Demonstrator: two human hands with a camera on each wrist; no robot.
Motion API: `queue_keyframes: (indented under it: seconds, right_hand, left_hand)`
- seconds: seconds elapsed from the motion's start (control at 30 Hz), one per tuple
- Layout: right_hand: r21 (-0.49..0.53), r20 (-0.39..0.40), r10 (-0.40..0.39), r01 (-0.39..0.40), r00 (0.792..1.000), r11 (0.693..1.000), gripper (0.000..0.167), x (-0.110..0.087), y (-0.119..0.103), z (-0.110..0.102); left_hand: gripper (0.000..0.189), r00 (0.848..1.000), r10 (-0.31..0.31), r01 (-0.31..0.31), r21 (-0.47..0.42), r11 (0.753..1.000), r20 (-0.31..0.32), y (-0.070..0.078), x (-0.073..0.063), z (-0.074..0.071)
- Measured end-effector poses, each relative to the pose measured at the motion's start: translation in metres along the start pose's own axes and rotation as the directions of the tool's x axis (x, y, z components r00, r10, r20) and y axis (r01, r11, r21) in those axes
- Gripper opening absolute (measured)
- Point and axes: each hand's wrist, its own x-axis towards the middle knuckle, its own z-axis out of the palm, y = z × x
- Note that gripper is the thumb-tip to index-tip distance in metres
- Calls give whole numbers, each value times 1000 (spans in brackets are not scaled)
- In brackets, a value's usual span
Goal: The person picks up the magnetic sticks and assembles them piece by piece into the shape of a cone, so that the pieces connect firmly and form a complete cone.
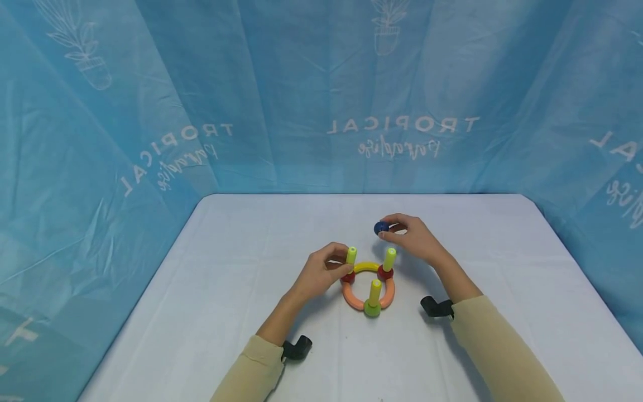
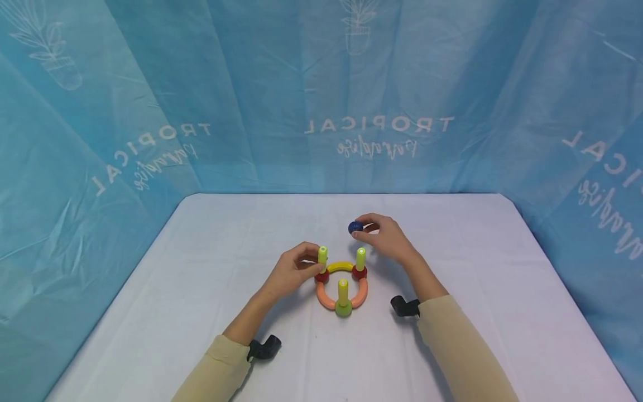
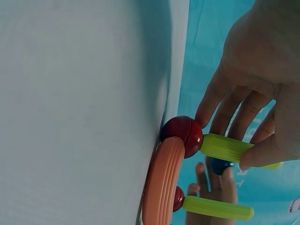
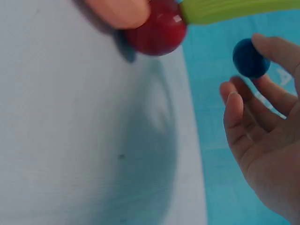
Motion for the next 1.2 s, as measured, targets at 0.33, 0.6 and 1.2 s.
queue_keyframes:
  seconds: [0.33,0.6,1.2]
  right_hand:
    - [12,32,-172,172,985,985,46,-20,-29,-3]
    - [-8,19,-303,304,953,953,39,-39,-47,3]
    - [15,66,-391,391,918,920,41,-53,-45,7]
  left_hand:
    - [28,999,40,-40,14,999,11,-21,4,5]
    - [29,995,91,-94,75,993,41,-38,9,8]
    - [26,996,64,-69,85,994,61,-35,8,8]
